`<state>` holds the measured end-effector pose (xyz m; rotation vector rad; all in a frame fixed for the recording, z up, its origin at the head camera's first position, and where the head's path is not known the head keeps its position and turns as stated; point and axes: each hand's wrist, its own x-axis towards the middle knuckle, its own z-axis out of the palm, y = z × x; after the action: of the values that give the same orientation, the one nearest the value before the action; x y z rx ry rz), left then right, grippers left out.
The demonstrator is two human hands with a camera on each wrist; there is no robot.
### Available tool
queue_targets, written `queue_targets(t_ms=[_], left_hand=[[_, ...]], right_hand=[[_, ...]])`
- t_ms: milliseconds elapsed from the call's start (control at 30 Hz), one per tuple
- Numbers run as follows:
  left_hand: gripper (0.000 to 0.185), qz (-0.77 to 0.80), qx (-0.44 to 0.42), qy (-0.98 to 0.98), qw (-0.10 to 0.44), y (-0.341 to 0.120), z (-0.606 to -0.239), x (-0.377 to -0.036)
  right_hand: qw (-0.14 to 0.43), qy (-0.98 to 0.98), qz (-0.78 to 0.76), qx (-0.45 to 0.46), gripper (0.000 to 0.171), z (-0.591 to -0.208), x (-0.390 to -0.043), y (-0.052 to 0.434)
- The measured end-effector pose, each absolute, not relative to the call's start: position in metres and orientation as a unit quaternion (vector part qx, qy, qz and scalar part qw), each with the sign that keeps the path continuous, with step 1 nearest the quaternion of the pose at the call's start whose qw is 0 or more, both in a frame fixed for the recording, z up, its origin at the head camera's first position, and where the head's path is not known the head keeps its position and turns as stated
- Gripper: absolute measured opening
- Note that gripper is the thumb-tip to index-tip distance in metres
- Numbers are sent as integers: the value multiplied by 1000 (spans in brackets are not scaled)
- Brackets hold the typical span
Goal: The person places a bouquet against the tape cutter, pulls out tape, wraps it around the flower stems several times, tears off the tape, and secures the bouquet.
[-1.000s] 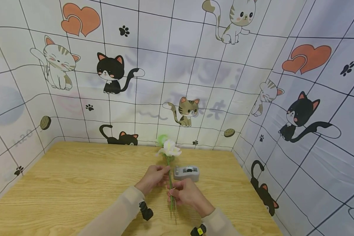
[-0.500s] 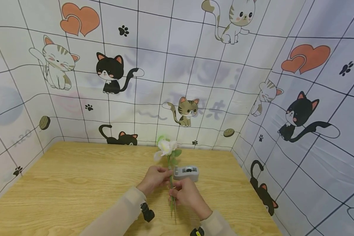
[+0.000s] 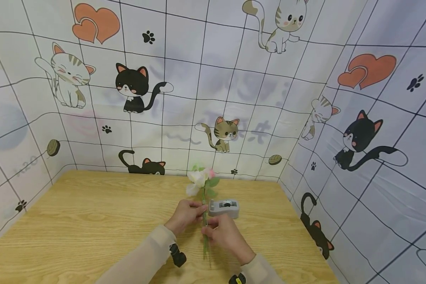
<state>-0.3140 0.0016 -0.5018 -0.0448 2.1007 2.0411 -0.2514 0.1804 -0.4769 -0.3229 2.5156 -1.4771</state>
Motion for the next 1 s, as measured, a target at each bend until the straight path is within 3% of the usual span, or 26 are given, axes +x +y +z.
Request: queue_targets(t_ms=[467,700,1000], left_hand=[[27,694,-14,710,117,2,-505,-314],[26,698,-16,705,121,3,-505,-316],[27,700,-9,704,119,4,-506,-314]], right_hand=[[259,727,-631,-78,42,-484,-259,198],[273,723,-631,-70,39,-483,-261,200],[248,734,-628,-73,32,-484,-259,197]])
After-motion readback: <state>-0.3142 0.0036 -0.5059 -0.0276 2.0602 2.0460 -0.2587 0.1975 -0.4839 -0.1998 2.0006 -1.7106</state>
